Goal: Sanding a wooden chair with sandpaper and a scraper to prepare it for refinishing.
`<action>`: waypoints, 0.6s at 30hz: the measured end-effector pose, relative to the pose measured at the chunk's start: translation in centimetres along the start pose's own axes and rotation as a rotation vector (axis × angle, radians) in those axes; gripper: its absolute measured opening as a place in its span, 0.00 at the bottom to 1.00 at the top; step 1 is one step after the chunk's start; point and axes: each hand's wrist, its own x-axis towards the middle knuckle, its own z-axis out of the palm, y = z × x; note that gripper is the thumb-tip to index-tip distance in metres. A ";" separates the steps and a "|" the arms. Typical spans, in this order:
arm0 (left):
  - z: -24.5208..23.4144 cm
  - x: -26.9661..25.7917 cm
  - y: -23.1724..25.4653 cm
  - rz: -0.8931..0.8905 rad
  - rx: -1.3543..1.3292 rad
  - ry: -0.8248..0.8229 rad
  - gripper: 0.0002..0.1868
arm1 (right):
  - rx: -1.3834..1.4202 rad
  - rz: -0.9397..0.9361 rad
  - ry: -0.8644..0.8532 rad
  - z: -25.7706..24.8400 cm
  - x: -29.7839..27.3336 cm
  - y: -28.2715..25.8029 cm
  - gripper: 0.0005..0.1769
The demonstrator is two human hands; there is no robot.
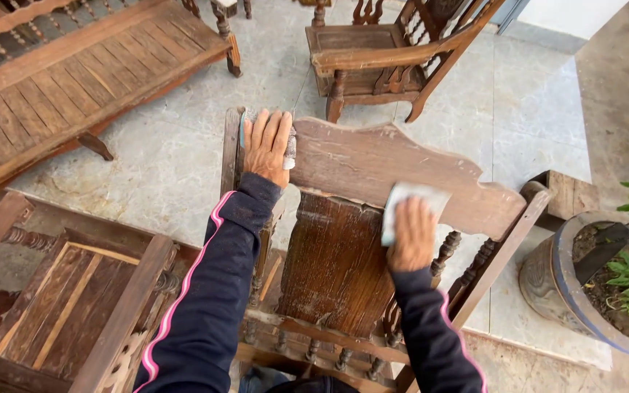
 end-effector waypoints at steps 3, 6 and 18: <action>2.1 -4.0 1.0 -0.017 -0.015 -0.084 0.38 | 0.073 -0.033 -0.180 0.7 -13.7 -3.7 0.30; 2.1 -7.2 4.6 0.028 -0.016 -0.121 0.40 | 0.007 -0.069 -0.396 0.6 -25.6 -6.7 0.35; 3.6 8.6 3.4 0.094 0.011 -0.170 0.13 | 0.003 0.307 -0.029 0.5 -3.0 -6.5 0.31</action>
